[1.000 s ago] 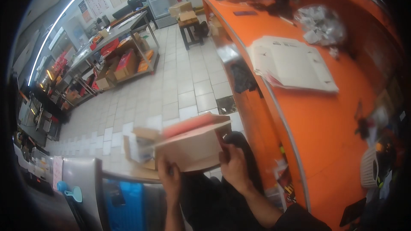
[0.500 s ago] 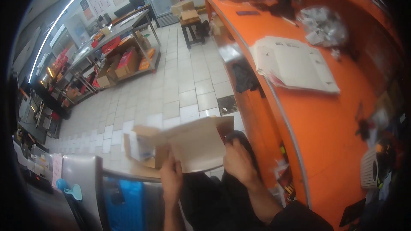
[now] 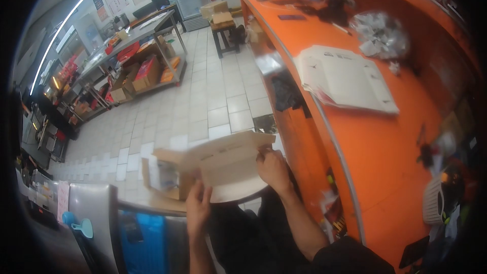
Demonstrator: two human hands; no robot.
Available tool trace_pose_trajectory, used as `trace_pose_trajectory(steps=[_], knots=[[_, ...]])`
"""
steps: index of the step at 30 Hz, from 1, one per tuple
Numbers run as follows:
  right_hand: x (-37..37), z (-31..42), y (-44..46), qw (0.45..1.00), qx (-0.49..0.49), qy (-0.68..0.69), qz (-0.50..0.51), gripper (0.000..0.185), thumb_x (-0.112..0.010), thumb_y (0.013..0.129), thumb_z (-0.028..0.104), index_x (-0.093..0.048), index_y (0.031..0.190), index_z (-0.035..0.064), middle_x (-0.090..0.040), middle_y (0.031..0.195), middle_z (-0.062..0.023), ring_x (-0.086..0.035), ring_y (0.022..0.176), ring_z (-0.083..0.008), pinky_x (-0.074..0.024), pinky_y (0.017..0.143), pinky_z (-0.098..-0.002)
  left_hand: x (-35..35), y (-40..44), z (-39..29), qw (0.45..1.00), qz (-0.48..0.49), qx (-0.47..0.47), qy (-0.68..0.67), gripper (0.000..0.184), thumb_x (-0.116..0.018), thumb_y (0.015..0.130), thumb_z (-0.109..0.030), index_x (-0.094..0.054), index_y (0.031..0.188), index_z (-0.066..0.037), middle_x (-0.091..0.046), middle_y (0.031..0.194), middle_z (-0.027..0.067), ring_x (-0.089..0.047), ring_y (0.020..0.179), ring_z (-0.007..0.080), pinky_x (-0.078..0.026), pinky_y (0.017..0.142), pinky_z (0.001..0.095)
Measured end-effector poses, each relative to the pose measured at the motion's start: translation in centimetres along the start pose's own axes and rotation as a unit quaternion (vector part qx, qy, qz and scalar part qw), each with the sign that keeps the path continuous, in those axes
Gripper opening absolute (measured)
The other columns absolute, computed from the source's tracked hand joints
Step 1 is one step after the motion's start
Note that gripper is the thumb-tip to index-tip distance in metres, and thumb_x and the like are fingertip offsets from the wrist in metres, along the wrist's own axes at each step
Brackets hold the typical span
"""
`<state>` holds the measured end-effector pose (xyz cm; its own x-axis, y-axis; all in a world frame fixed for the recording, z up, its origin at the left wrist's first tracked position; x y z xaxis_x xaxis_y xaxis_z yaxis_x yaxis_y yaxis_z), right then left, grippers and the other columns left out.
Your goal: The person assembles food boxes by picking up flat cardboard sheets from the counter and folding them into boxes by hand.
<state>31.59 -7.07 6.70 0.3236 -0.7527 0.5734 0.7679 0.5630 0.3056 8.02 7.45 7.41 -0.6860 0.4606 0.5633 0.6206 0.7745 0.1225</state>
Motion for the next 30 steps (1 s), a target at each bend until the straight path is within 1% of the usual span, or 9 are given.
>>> trace_pose_trajectory(steps=[5, 10, 12, 16, 18, 20, 21, 24, 30], knots=[[-0.3, -0.6, 0.7, 0.997, -0.051, -0.049, 0.032, 0.026, -0.053, 0.089, 0.01, -0.066, 0.103, -0.0077, -0.065, 0.106, -0.0321, -0.063, 0.104, -0.0458, -0.0507, 0.09, -0.0476, -1.0, 2.1, 2.3, 0.992, -0.029, 0.043, -0.113, 0.048, -0.058, 0.101, -0.03, -0.057, 0.133, 0.006, -0.062, 0.131, 0.0238, -0.062, 0.12, 0.0298, -0.046, 0.1, 0.0355], [-2.7, -3.8, -0.1, 0.979, -0.151, -0.075, 0.112, 0.027, -0.056, 0.089, 0.013, -0.064, 0.104, -0.0082, -0.064, 0.107, -0.0339, -0.06, 0.106, -0.0495, -0.0483, 0.089, -0.052, -2.0, 3.6, 3.3, 0.993, 0.021, 0.058, -0.096, 0.049, -0.055, 0.103, -0.034, -0.057, 0.135, 0.004, -0.066, 0.126, 0.0216, -0.064, 0.114, 0.0268, -0.047, 0.098, 0.034], [-0.2, -1.9, -0.7, 0.994, -0.07, 0.037, -0.069, 0.025, -0.056, 0.091, 0.014, -0.065, 0.103, -0.0068, -0.064, 0.107, -0.0334, -0.06, 0.105, -0.0495, -0.0472, 0.088, -0.0529, -2.1, 3.8, 5.0, 0.992, 0.046, 0.083, -0.088, 0.05, -0.054, 0.103, -0.035, -0.058, 0.133, 0.004, -0.068, 0.122, 0.0211, -0.065, 0.111, 0.0262, -0.048, 0.097, 0.034], [-0.3, 0.2, -0.9, 0.983, -0.102, -0.132, 0.081, 0.024, -0.055, 0.094, 0.013, -0.066, 0.104, -0.0054, -0.066, 0.106, -0.0286, -0.063, 0.101, -0.0467, -0.0483, 0.089, -0.0505, 1.4, 4.3, 9.3, 0.97, -0.152, 0.079, -0.173, 0.038, -0.073, 0.092, -0.024, -0.065, 0.117, 0.003, -0.069, 0.101, 0.0169, -0.065, 0.099, 0.0257, -0.049, 0.09, 0.0367], [2.4, 5.6, -1.3, 0.978, 0.011, -0.196, -0.07, 0.027, -0.057, 0.096, 0.018, -0.066, 0.108, -0.0051, -0.068, 0.101, -0.0233, -0.066, 0.094, -0.0407, -0.0507, 0.088, -0.0448, 2.0, 6.3, 11.7, 0.97, -0.211, 0.01, -0.121, 0.064, -0.083, 0.08, -0.022, -0.054, 0.132, 0.0, -0.06, 0.124, 0.0177, -0.056, 0.119, 0.0313, -0.045, 0.1, 0.0405], [0.5, 8.6, -1.2, 0.994, 0.024, -0.101, -0.023, 0.032, -0.059, 0.097, 0.023, -0.066, 0.109, -0.0051, -0.069, 0.1, -0.0224, -0.067, 0.093, -0.0382, -0.0513, 0.087, -0.0422, -2.0, 8.6, 14.7, 0.946, -0.098, 0.015, -0.31, 0.066, -0.074, 0.091, -0.019, -0.042, 0.146, -0.006, -0.054, 0.141, 0.0168, -0.052, 0.13, 0.0285, -0.043, 0.106, 0.0382], [-0.4, 9.8, -1.3, 1.0, 0.024, -0.001, -0.015, 0.037, -0.061, 0.097, 0.029, -0.066, 0.111, -0.0052, -0.07, 0.098, -0.0215, -0.068, 0.092, -0.0357, -0.0519, 0.086, -0.0397, -3.1, 8.7, 13.6, 0.925, -0.017, 0.035, -0.377, 0.059, -0.066, 0.096, -0.016, -0.04, 0.148, -0.006, -0.057, 0.139, 0.0145, -0.055, 0.125, 0.0242, -0.046, 0.102, 0.0349], [-6.1, 11.0, -2.2, 0.99, -0.04, 0.031, 0.128, 0.043, -0.063, 0.097, 0.035, -0.067, 0.112, -0.0046, -0.071, 0.099, -0.0213, -0.07, 0.092, -0.0328, -0.0525, 0.084, -0.0378, -4.6, 8.4, 12.3, 0.932, -0.017, 0.042, -0.359, 0.03, -0.066, 0.097, -0.016, -0.066, 0.122, 0.0, -0.073, 0.106, 0.008, -0.066, 0.095, 0.0136, -0.053, 0.083, 0.0277], [-11.5, 14.4, -2.4, 0.983, -0.016, -0.115, 0.144, 0.036, -0.063, 0.095, 0.032, -0.069, 0.108, -0.0007, -0.071, 0.097, -0.0226, -0.069, 0.09, -0.0395, -0.0524, 0.081, -0.0424, -3.5, 6.3, 11.1, 0.902, -0.123, -0.004, -0.414, 0.02, -0.067, 0.094, -0.013, -0.072, 0.105, 0.002, -0.075, 0.088, 0.0066, -0.065, 0.077, 0.0095, -0.053, 0.069, 0.0262]])
Point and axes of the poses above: each hand's wrist, its own y-axis towards the middle knuckle, its own x-axis out of the back of the hand, z = x × y, the point moved 10 cm from there along y, towards the middle knuckle
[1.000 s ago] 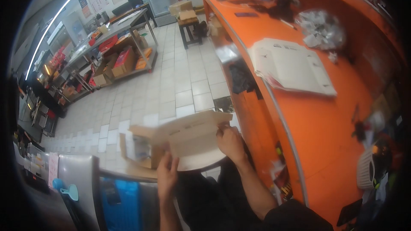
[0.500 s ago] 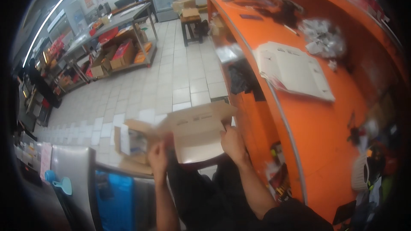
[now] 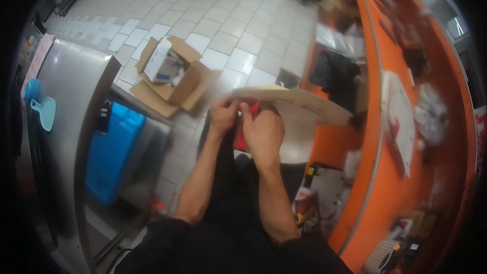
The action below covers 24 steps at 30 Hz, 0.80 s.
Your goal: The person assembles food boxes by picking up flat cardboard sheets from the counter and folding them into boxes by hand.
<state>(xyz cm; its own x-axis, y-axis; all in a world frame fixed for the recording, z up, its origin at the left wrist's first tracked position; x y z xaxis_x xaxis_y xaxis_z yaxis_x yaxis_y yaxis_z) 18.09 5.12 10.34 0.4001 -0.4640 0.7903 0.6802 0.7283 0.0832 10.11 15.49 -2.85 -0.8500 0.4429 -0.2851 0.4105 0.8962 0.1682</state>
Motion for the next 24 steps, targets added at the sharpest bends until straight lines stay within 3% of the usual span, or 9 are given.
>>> trace_pose_trajectory(steps=[2, 5, 9, 14, 15, 16, 19, 21, 24], knots=[[-0.6, -0.8, 0.4, 0.995, 0.001, -0.084, -0.046, 0.028, -0.064, 0.092, 0.025, -0.07, 0.104, 0.0009, -0.07, 0.093, -0.0241, -0.066, 0.088, -0.0442, -0.0513, 0.079, -0.0471, 0.2, -0.2, -1.4, 1.0, 0.001, -0.005, 0.015, 0.019, -0.067, 0.093, -0.012, -0.072, 0.104, 0.003, -0.075, 0.087, 0.0075, -0.066, 0.077, 0.0096, -0.052, 0.069, 0.026], [-0.1, -0.7, -0.3, 0.991, 0.069, -0.048, -0.104, 0.027, -0.066, 0.091, 0.025, -0.07, 0.099, -0.0004, -0.07, 0.09, -0.0233, -0.066, 0.086, -0.0435, -0.0516, 0.077, -0.047, 0.7, -0.2, -2.1, 0.999, -0.014, -0.008, 0.05, 0.017, -0.067, 0.092, -0.009, -0.073, 0.102, 0.003, -0.075, 0.085, 0.0086, -0.067, 0.075, 0.0109, -0.053, 0.069, 0.026], [0.3, -2.9, -0.5, 0.985, -0.021, -0.162, -0.056, 0.026, -0.066, 0.09, 0.023, -0.068, 0.092, -0.002, -0.07, 0.088, -0.0227, -0.067, 0.083, -0.0429, -0.0518, 0.073, -0.0473, 0.1, -0.2, -2.8, 0.993, -0.006, -0.017, 0.119, 0.015, -0.067, 0.091, -0.009, -0.073, 0.1, 0.002, -0.075, 0.085, 0.0104, -0.069, 0.077, 0.0119, -0.053, 0.069, 0.0267], [-0.9, -2.3, -0.3, 0.977, 0.083, -0.167, -0.104, 0.023, -0.066, 0.088, 0.022, -0.068, 0.087, -0.0008, -0.068, 0.08, -0.0233, -0.066, 0.077, -0.0433, -0.0524, 0.07, -0.0497, -0.7, -0.4, -3.4, 0.991, 0.014, -0.043, 0.13, 0.016, -0.068, 0.092, -0.01, -0.074, 0.101, 0.002, -0.076, 0.085, 0.011, -0.07, 0.078, 0.0122, -0.053, 0.068, 0.0277], [-1.5, -2.2, -0.2, 0.975, 0.101, -0.168, -0.109, 0.023, -0.066, 0.088, 0.022, -0.069, 0.087, -0.0004, -0.068, 0.079, -0.0235, -0.066, 0.076, -0.0434, -0.0525, 0.07, -0.05, -1.0, -0.5, -3.8, 0.98, 0.017, -0.1, 0.169, 0.016, -0.069, 0.092, -0.011, -0.074, 0.1, 0.002, -0.076, 0.084, 0.0101, -0.07, 0.077, 0.0122, -0.053, 0.068, 0.0277], [-2.8, -2.7, 0.1, 0.976, 0.087, -0.187, -0.074, 0.021, -0.065, 0.087, 0.021, -0.069, 0.087, 0.0005, -0.068, 0.082, -0.023, -0.066, 0.076, -0.0432, -0.0526, 0.071, -0.0504, -1.3, -0.9, -4.3, 0.965, 0.018, -0.157, 0.207, 0.017, -0.07, 0.092, -0.012, -0.074, 0.1, 0.002, -0.076, 0.083, 0.0092, -0.069, 0.076, 0.0121, -0.053, 0.068, 0.0277], [-4.6, -4.8, 1.1, 0.975, 0.054, -0.213, 0.036, 0.021, -0.062, 0.087, 0.018, -0.07, 0.093, 0.0001, -0.069, 0.093, -0.0236, -0.066, 0.082, -0.0429, -0.0522, 0.076, -0.0501, -0.8, -1.0, -4.6, 0.973, 0.014, -0.145, 0.18, 0.018, -0.071, 0.092, -0.014, -0.074, 0.099, 0.001, -0.075, 0.082, 0.0076, -0.068, 0.075, 0.0122, -0.053, 0.068, 0.0274], [-4.6, -4.0, 1.0, 0.978, 0.114, -0.085, 0.154, 0.024, -0.059, 0.09, 0.018, -0.07, 0.098, -0.0022, -0.069, 0.094, -0.0256, -0.067, 0.087, -0.0417, -0.0519, 0.081, -0.0465, -0.4, -0.6, -4.6, 0.985, 0.027, -0.105, 0.132, 0.018, -0.072, 0.091, -0.015, -0.074, 0.1, 0.001, -0.075, 0.083, 0.0068, -0.068, 0.076, 0.0122, -0.053, 0.069, 0.0272], [0.8, -6.6, 0.4, 0.99, 0.026, 0.065, 0.124, 0.03, -0.062, 0.095, 0.022, -0.069, 0.107, -0.0038, -0.072, 0.092, -0.0165, -0.07, 0.086, -0.0229, -0.0515, 0.082, -0.0335, -0.1, -0.5, -4.0, 0.993, 0.068, -0.044, 0.091, 0.022, -0.072, 0.09, -0.013, -0.071, 0.107, 0.0, -0.074, 0.09, 0.0073, -0.067, 0.083, 0.0123, -0.053, 0.075, 0.0274]])
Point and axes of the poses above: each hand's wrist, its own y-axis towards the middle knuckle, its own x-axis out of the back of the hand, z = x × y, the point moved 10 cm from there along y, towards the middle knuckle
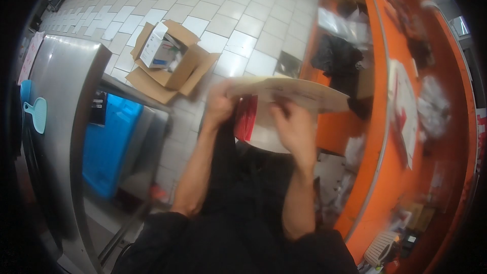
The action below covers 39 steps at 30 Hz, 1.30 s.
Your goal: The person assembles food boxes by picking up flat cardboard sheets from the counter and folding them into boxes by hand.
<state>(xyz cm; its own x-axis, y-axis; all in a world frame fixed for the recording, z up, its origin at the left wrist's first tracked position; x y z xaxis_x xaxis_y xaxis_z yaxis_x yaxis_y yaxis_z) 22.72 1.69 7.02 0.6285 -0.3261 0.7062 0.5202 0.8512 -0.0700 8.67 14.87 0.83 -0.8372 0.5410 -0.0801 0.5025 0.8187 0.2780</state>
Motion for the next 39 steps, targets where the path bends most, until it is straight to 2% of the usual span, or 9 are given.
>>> trace_pose_trajectory(steps=[5, 7, 11, 17, 19, 21, 27, 33, 39], knots=[[10.0, -4.1, -4.5, 0.963, -0.113, -0.04, -0.242, 0.03, -0.065, 0.095, 0.02, -0.067, 0.108, -0.0067, -0.072, 0.097, -0.0139, -0.069, 0.092, -0.0183, -0.0515, 0.085, -0.0307, -2.1, -0.1, -1.5, 0.996, 0.054, -0.027, -0.06, 0.032, -0.071, 0.087, -0.006, -0.064, 0.119, -0.002, -0.071, 0.103, 0.0081, -0.065, 0.097, 0.0121, -0.051, 0.086, 0.0284], [10.7, -6.7, -5.1, 0.951, -0.087, -0.073, -0.288, 0.032, -0.067, 0.094, 0.019, -0.063, 0.115, -0.0054, -0.07, 0.102, -0.0138, -0.068, 0.096, -0.0187, -0.0521, 0.086, -0.0313, -0.3, -0.6, -5.2, 0.987, -0.107, -0.1, -0.071, 0.035, -0.069, 0.085, 0.0, -0.062, 0.119, -0.004, -0.069, 0.104, 0.0072, -0.065, 0.099, 0.0138, -0.051, 0.089, 0.0295], [10.3, -9.1, -4.6, 0.936, -0.015, 0.037, -0.351, 0.048, -0.07, 0.092, 0.014, -0.05, 0.132, -0.0015, -0.066, 0.111, -0.0143, -0.065, 0.103, -0.0206, -0.0538, 0.086, -0.0326, -0.6, 0.0, -5.1, 0.989, -0.072, -0.126, 0.0, 0.023, -0.066, 0.084, 0.006, -0.066, 0.106, 0.0, -0.07, 0.089, 0.007, -0.068, 0.082, 0.0164, -0.054, 0.075, 0.0285], [9.7, -6.0, -7.8, 0.911, -0.093, 0.053, -0.397, 0.034, -0.071, 0.093, 0.016, -0.053, 0.116, 0.0, -0.066, 0.097, -0.0115, -0.066, 0.087, -0.0176, -0.0528, 0.075, -0.0296, -0.5, 0.2, -5.7, 0.988, -0.082, -0.132, -0.002, 0.015, -0.064, 0.086, 0.008, -0.065, 0.099, 0.002, -0.071, 0.083, 0.0093, -0.068, 0.072, 0.013, -0.054, 0.066, 0.0253], [5.8, -3.9, -6.2, 0.955, -0.086, 0.099, -0.267, 0.028, -0.066, 0.097, 0.026, -0.06, 0.1, -0.001, -0.067, 0.084, -0.0099, -0.065, 0.073, -0.0144, -0.0523, 0.066, -0.0297, -0.7, 0.2, -5.1, 0.988, -0.093, -0.123, -0.012, 0.013, -0.065, 0.086, 0.007, -0.065, 0.098, 0.002, -0.071, 0.082, 0.0088, -0.068, 0.073, 0.0128, -0.054, 0.066, 0.0255], [0.3, -2.7, -3.8, 0.985, -0.095, 0.113, -0.094, 0.039, -0.063, 0.098, 0.033, -0.064, 0.112, -0.0036, -0.073, 0.096, -0.0155, -0.07, 0.079, -0.0216, -0.0542, 0.068, -0.0348, -1.0, 0.1, -4.5, 0.988, -0.098, -0.113, -0.026, 0.011, -0.066, 0.087, 0.006, -0.064, 0.097, 0.002, -0.071, 0.081, 0.0083, -0.068, 0.074, 0.0126, -0.054, 0.066, 0.0257], [-3.6, 3.3, -1.7, 0.996, 0.032, 0.032, -0.08, 0.028, -0.059, 0.095, 0.019, -0.067, 0.093, -0.0084, -0.064, 0.078, -0.0314, -0.063, 0.079, -0.0494, -0.0509, 0.071, -0.0492, 0.1, 0.4, -4.5, 0.986, -0.108, -0.125, 0.025, 0.011, -0.072, 0.085, 0.001, -0.064, 0.093, 0.002, -0.07, 0.079, 0.0071, -0.068, 0.074, 0.0113, -0.054, 0.068, 0.0261], [-4.2, 5.3, -1.9, 0.995, 0.021, -0.034, -0.088, 0.025, -0.058, 0.095, 0.018, -0.068, 0.091, -0.005, -0.063, 0.075, -0.0305, -0.065, 0.076, -0.048, -0.05, 0.068, -0.0506, 0.4, 1.1, -3.9, 0.995, -0.098, -0.029, -0.011, 0.015, -0.077, 0.081, -0.002, -0.065, 0.089, 0.001, -0.07, 0.073, 0.0052, -0.067, 0.065, 0.0122, -0.055, 0.066, 0.027], [-3.1, 1.3, -2.0, 0.99, -0.026, 0.135, -0.02, 0.029, -0.056, 0.1, 0.019, -0.065, 0.112, -0.0058, -0.072, 0.094, -0.0199, -0.07, 0.08, -0.029, -0.0552, 0.068, -0.0368, 0.0, 0.9, -5.0, 0.989, -0.081, -0.112, -0.042, 0.039, -0.082, 0.077, -0.006, -0.061, 0.11, -0.001, -0.069, 0.11, 0.0115, -0.066, 0.098, 0.0175, -0.052, 0.087, 0.0335]])
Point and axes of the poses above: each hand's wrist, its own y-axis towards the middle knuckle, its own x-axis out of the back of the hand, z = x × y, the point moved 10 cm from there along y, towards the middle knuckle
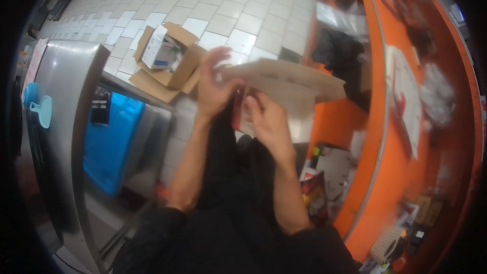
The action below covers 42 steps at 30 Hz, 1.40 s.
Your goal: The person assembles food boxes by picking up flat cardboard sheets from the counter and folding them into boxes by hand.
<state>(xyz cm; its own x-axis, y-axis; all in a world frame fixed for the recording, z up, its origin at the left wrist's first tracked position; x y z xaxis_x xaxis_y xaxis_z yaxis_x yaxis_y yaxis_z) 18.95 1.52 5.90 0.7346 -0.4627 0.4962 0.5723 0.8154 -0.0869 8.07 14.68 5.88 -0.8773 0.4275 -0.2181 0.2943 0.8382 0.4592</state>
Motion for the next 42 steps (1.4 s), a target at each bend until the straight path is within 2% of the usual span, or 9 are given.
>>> trace_pose_trajectory(steps=[4, 7, 12, 14, 23, 28, 33, 35, 42], knots=[[9.8, -3.6, -2.0, 0.992, -0.006, -0.034, -0.118, 0.031, -0.058, 0.101, 0.022, -0.064, 0.118, -0.0035, -0.072, 0.102, -0.013, -0.07, 0.087, -0.0173, -0.0538, 0.073, -0.0289, 5.0, -4.5, -0.8, 0.989, -0.139, -0.051, 0.004, 0.053, -0.086, 0.073, -0.011, -0.061, 0.119, -0.007, -0.066, 0.118, 0.0083, -0.06, 0.107, 0.0233, -0.045, 0.096, 0.0365], [15.2, -8.3, -3.9, 0.965, -0.048, -0.126, -0.226, 0.036, -0.06, 0.1, 0.027, -0.063, 0.119, -0.004, -0.071, 0.103, -0.0126, -0.068, 0.089, -0.0165, -0.0525, 0.075, -0.0292, -1.9, -6.3, -6.7, 0.917, 0.258, -0.189, 0.237, 0.044, -0.085, 0.071, -0.028, -0.069, 0.109, -0.012, -0.069, 0.107, 0.0013, -0.058, 0.111, 0.0225, -0.04, 0.103, 0.0472], [13.4, -14.1, -2.4, 0.966, -0.219, 0.022, -0.138, 0.057, -0.051, 0.103, 0.045, -0.059, 0.126, -0.0071, -0.066, 0.119, -0.0179, -0.063, 0.105, -0.0201, -0.0497, 0.086, -0.0316, -6.4, -8.1, -5.4, 0.803, 0.427, -0.187, 0.372, 0.021, -0.08, 0.076, -0.028, -0.07, 0.087, -0.014, -0.066, 0.086, -0.0026, -0.062, 0.103, 0.017, -0.029, 0.111, 0.0622], [12.0, -12.4, -1.1, 0.977, -0.162, 0.027, -0.138, 0.058, -0.049, 0.103, 0.044, -0.058, 0.127, -0.0076, -0.065, 0.119, -0.0185, -0.062, 0.108, -0.0217, -0.0473, 0.091, -0.0316, -6.9, -8.7, -4.1, 0.734, 0.499, -0.156, 0.433, 0.015, -0.077, 0.078, -0.026, -0.069, 0.079, -0.013, -0.061, 0.076, -0.0025, -0.062, 0.097, 0.016, -0.029, 0.112, 0.0622], [11.1, -15.7, 1.5, 0.954, -0.105, 0.244, -0.141, 0.056, -0.042, 0.105, 0.041, -0.06, 0.126, -0.0079, -0.067, 0.116, -0.0192, -0.062, 0.109, -0.0241, -0.0447, 0.096, -0.0328, -8.2, -8.2, -3.1, 0.738, 0.52, -0.143, 0.406, 0.005, -0.072, 0.083, -0.02, -0.074, 0.084, -0.015, -0.061, 0.074, 0.0007, -0.061, 0.091, 0.019, -0.03, 0.11, 0.0582], [11.4, -14.8, 2.9, 0.949, -0.231, 0.203, -0.066, 0.068, -0.05, 0.095, 0.055, -0.07, 0.11, -0.0086, -0.071, 0.108, -0.0223, -0.065, 0.107, -0.0284, -0.0473, 0.094, -0.036, -9.3, -6.3, -1.6, 0.722, 0.54, -0.11, 0.418, 0.01, -0.069, 0.087, -0.019, -0.074, 0.087, -0.011, -0.061, 0.075, 0.006, -0.061, 0.089, 0.0245, -0.031, 0.109, 0.055], [11.9, -15.9, 6.5, 0.973, -0.178, 0.084, -0.122, 0.077, -0.048, 0.091, 0.064, -0.071, 0.106, -0.0081, -0.071, 0.103, -0.0258, -0.069, 0.101, -0.0368, -0.05, 0.09, -0.0406, -10.0, -6.0, -1.8, 0.725, 0.539, -0.103, 0.416, 0.011, -0.071, 0.086, -0.019, -0.074, 0.087, -0.008, -0.06, 0.076, 0.0068, -0.06, 0.088, 0.0267, -0.034, 0.104, 0.0479], [10.4, -16.5, 6.8, 0.974, -0.223, 0.035, 0.001, 0.077, -0.047, 0.091, 0.064, -0.07, 0.105, -0.0086, -0.071, 0.098, -0.0282, -0.069, 0.1, -0.0394, -0.0503, 0.091, -0.0429, -9.8, -5.8, -1.2, 0.722, 0.547, -0.087, 0.415, 0.011, -0.071, 0.085, -0.019, -0.074, 0.087, -0.008, -0.06, 0.076, 0.0069, -0.059, 0.088, 0.0266, -0.034, 0.104, 0.0473], [10.6, -17.9, 8.4, 0.979, -0.163, -0.003, -0.12, 0.08, -0.045, 0.091, 0.065, -0.069, 0.102, -0.0103, -0.069, 0.093, -0.031, -0.066, 0.099, -0.045, -0.0499, 0.093, -0.0452, -9.7, -5.3, -0.5, 0.711, 0.559, -0.065, 0.421, 0.013, -0.073, 0.086, -0.02, -0.075, 0.09, -0.007, -0.06, 0.075, 0.0073, -0.058, 0.086, 0.0268, -0.034, 0.103, 0.0465]])
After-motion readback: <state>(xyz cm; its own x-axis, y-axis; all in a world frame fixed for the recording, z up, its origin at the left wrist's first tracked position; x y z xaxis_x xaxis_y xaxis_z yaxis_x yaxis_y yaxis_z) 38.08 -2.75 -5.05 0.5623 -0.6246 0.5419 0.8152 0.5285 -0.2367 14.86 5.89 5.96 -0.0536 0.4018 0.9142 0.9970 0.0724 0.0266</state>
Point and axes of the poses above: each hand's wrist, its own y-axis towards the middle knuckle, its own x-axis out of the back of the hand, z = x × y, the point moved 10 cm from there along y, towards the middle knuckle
